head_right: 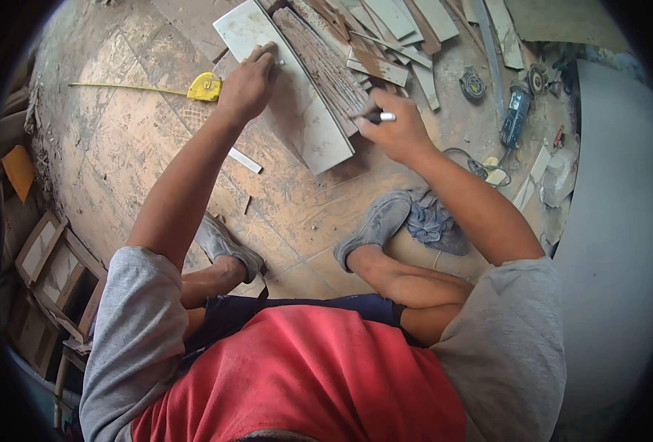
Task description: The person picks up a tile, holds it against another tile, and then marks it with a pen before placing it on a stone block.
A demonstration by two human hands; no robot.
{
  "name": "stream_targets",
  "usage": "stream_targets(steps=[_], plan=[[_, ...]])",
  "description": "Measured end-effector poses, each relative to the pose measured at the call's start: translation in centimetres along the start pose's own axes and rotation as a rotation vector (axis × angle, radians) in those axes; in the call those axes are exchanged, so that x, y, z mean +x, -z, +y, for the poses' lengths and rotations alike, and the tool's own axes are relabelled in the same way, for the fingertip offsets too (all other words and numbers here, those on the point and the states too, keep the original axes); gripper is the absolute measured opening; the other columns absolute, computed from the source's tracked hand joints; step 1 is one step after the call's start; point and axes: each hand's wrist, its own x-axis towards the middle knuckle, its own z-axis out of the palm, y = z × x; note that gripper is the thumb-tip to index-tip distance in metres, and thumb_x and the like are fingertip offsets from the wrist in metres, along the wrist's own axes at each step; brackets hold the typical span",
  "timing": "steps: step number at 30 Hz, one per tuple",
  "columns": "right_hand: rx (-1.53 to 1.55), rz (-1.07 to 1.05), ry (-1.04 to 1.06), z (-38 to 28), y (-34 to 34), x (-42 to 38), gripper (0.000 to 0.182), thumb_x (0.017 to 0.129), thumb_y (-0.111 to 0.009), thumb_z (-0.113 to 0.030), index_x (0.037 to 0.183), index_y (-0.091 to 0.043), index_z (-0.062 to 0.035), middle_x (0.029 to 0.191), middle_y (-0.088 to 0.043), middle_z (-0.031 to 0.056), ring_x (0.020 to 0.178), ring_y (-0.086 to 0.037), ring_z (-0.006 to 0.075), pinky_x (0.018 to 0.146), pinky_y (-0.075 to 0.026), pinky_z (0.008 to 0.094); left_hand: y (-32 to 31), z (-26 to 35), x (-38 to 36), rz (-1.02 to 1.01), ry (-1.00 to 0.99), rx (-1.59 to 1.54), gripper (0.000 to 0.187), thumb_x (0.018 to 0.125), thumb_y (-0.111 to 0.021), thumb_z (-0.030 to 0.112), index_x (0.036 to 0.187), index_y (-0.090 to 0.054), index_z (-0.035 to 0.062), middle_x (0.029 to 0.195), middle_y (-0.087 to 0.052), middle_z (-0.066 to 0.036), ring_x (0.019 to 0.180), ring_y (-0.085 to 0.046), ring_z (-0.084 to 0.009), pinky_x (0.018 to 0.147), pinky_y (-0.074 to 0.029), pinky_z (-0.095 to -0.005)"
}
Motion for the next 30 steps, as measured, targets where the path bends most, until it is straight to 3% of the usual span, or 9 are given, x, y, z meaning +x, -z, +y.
stream_targets(steps=[1,8,9,10,13,21,27,29,30], plan=[[0.009,0.06,0.059,-0.6,-0.3,2.9,0.02,0.079,-0.074,-0.02,0.085,-0.064,-0.0041,0.074,-0.067,0.0079,0.068,-0.063,0.0137,0.064,-0.05,0.0332,0.1,0.0,0.0,-0.011,0.018,-0.008,0.026,0.097,-0.054,0.026,0.11,-0.059,0.0037,0.137,-0.056,-0.011,0.105,-0.062,-0.0399,0.084,-0.053,-0.0482],[0.069,0.423,0.244,-4.6,-5.4,21.6,0.022,0.076,-0.075,-0.028,0.087,-0.069,-0.0093,0.075,-0.07,0.008,0.069,-0.068,0.0222,0.068,-0.054,0.0333,0.4,0.1,0.1,-0.013,0.011,-0.046,0.025,0.096,-0.055,0.024,0.109,-0.059,0.0029,0.137,-0.055,-0.013,0.109,-0.061,-0.04,0.087,-0.052,-0.0493],[0.132,0.311,0.038,-7.0,-5.0,22.4,0.014,0.083,-0.071,-0.021,0.087,-0.063,-0.0106,0.076,-0.063,0.0035,0.07,-0.059,0.0168,0.068,-0.049,0.0303,0.4,0.0,0.1,-0.003,0.005,-0.061,0.025,0.096,-0.055,0.023,0.109,-0.059,0.0025,0.137,-0.055,-0.014,0.11,-0.06,-0.0399,0.088,-0.052,-0.0493],[0.193,0.192,-0.17,-8.6,-4.7,22.9,0.01,0.09,-0.067,-0.015,0.088,-0.058,-0.0118,0.077,-0.056,-0.0009,0.072,-0.051,0.0115,0.069,-0.044,0.0274,0.4,0.1,0.1,-0.014,0.013,-0.057,0.024,0.096,-0.055,0.022,0.11,-0.059,0.0021,0.137,-0.055,-0.014,0.11,-0.06,-0.0405,0.089,-0.051,-0.0493],[0.178,0.184,-0.286,-10.3,-5.2,23.8,0.01,0.083,-0.063,-0.01,0.085,-0.053,-0.0095,0.075,-0.051,0.0005,0.072,-0.047,0.0134,0.067,-0.041,0.0303,0.0,-0.3,0.0,0.006,0.0,-0.038,0.025,0.096,-0.055,0.021,0.112,-0.058,0.0021,0.139,-0.054,-0.014,0.11,-0.06,-0.0411,0.091,-0.05,-0.0493],[0.083,0.264,-0.193,-10.6,-6.7,23.9,0.009,0.084,-0.059,-0.006,0.092,-0.055,-0.0039,0.078,-0.052,0.0048,0.073,-0.051,0.0167,0.069,-0.046,0.0346,-0.5,-0.5,-0.1,0.068,-0.046,-0.012,0.029,0.094,-0.053,0.015,0.119,-0.058,0.0013,0.141,-0.054,-0.013,0.122,-0.056,-0.0376,0.098,-0.049,-0.046],[0.02,0.141,-0.249,-7.3,-5.8,20.4,0.019,0.083,-0.063,-0.009,0.102,-0.064,-0.0068,0.096,-0.07,0.0143,0.084,-0.063,0.0164,0.075,-0.05,0.033,-0.4,-0.4,0.0,0.045,-0.023,-0.033,0.028,0.095,-0.053,0.017,0.117,-0.059,0.0015,0.14,-0.055,-0.012,0.118,-0.058,-0.0379,0.095,-0.05,-0.0458],[-0.066,0.285,0.283,-1.5,-6.6,17.7,0.022,0.076,-0.073,-0.026,0.086,-0.068,-0.0072,0.073,-0.069,0.0105,0.069,-0.069,0.0263,0.068,-0.054,0.0361,-0.9,-0.7,-0.1,0.08,-0.036,-0.022,0.027,0.095,-0.054,0.019,0.115,-0.059,0.0021,0.14,-0.055,-0.012,0.117,-0.058,-0.0377,0.094,-0.051,-0.0461],[-0.096,0.22,0.222,-1.2,-5.9,15.3,0.022,0.077,-0.072,-0.026,0.086,-0.066,-0.006,0.074,-0.069,0.012,0.07,-0.068,0.0282,0.068,-0.053,0.0373,-1.1,-0.8,-0.1,0.098,-0.045,-0.009,0.026,0.095,-0.054,0.02,0.114,-0.059,0.0021,0.14,-0.055,-0.012,0.117,-0.058,-0.0376,0.093,-0.051,-0.0462]])
